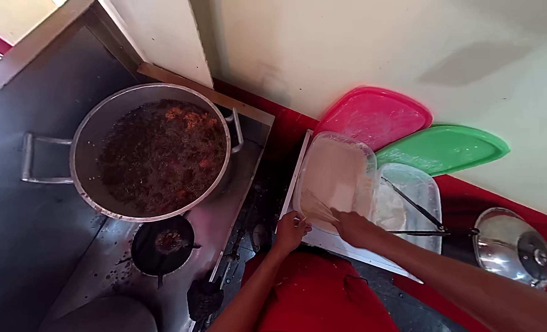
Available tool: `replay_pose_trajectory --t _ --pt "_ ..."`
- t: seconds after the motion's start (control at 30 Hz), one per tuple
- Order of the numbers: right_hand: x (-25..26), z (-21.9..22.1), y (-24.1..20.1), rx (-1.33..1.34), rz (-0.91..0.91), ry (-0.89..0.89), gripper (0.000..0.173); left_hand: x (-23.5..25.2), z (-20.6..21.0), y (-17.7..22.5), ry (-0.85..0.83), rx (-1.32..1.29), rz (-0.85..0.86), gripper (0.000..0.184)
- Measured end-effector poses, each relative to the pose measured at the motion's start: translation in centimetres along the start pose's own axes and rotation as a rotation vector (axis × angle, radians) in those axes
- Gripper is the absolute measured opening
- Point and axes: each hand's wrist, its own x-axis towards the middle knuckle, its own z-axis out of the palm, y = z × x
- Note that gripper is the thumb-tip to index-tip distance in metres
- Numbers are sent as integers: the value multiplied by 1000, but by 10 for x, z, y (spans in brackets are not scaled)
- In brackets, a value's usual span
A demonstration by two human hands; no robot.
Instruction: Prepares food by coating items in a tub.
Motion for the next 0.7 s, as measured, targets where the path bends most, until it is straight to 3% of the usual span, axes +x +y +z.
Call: replay_pose_trajectory --t 0.13,0.2,0.3,0.4,0.47,0.53,0.6,0.7 --pt "56 -41 -12 116 126 226 48 0 0 1 -12 5 -11 21" --pt "46 -35 -30 141 130 156 51 2 -2 3 -15 -2 -11 22" --pt "13 -16 -33 96 77 -106 43 1 -1 1 -10 -25 -13 21" --pt "47 -49 -28 194 93 4 45 0 -1 0 -7 -9 -1 21" --pt "53 -40 -35 278 119 84 50 -1 0 -3 -14 -8 -2 21" --pt "27 -12 -46 235 99 5 55 1 -1 -1 -6 -26 5 20" --pt "13 -13 -41 152 69 -120 48 0 0 -3 4 -30 -4 19" --pt "47 -54 -38 272 99 -5 45 1 1 -2 -1 -12 -12 19"
